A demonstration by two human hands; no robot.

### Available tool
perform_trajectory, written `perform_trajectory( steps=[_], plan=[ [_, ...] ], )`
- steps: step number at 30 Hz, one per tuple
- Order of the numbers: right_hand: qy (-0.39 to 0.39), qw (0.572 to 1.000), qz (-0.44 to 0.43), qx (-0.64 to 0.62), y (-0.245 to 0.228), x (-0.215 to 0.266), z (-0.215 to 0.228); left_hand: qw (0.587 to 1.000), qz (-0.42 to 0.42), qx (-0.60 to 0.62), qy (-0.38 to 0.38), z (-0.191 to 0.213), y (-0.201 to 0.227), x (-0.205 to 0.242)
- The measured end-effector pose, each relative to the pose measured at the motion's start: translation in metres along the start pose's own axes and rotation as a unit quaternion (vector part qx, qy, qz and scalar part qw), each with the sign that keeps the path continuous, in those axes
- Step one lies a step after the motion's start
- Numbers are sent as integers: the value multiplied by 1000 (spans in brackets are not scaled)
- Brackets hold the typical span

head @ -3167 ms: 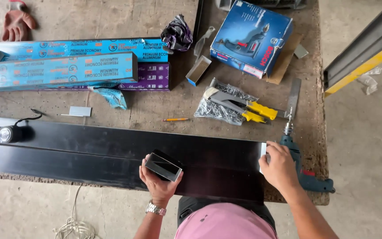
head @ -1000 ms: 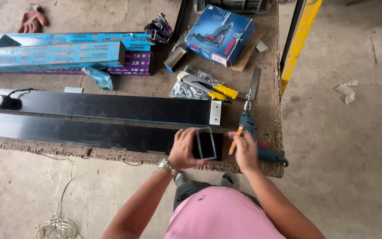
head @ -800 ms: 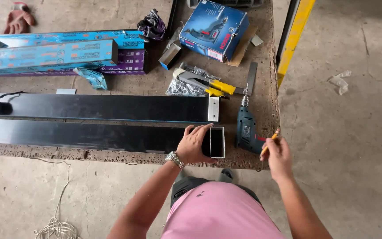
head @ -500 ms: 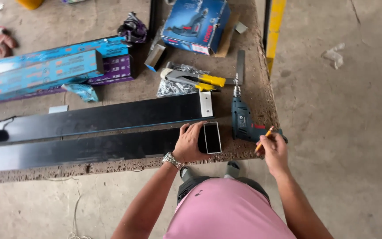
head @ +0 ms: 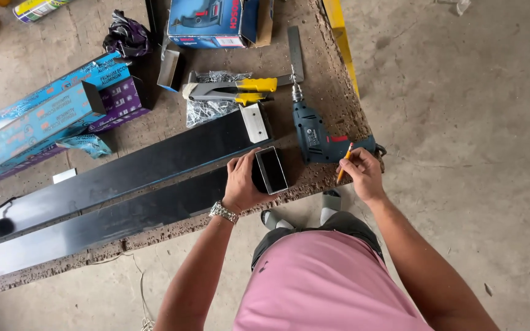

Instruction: The person assembles a metal frame by marking positions on a long black beam with a pencil and a square ruler. They use a power drill to attach metal brackets to the beam, then measure and mark additional points with a tape measure and pencil.

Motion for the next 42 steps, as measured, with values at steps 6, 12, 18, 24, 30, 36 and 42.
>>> perform_trajectory(
  steps=[6,12,18,24,30,36,42],
  plan=[
    [-21,996,-52,-63,-11,0,-3,1000,8,-10,-4,-7,-7,2],
    [-23,993,-67,-93,-2,-1,4,1000,10,-8,-8,-4,-4,0],
    [27,991,-63,-114,-5,12,0,1000,16,-2,-22,3,5,-4],
    [33,993,-53,-96,-16,19,-6,999,20,2,-26,2,3,-5],
    [7,999,4,46,-87,11,-36,999,21,1,-25,4,4,-5],
    [-95,937,111,316,-139,3,-125,999,27,-8,-21,0,1,-5],
    [-157,851,58,497,-128,-25,-142,999,24,1,-26,8,6,-5]
  ],
)
Point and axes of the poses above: each hand's wrist, its own x-axis away from the middle knuckle, its own z-axis out of the back of the hand, y = z × x, the point moved 1 cm from there along -x, towards the middle knuckle, and after that the axes turned 7 degrees about -z, right-handed, at the moved point
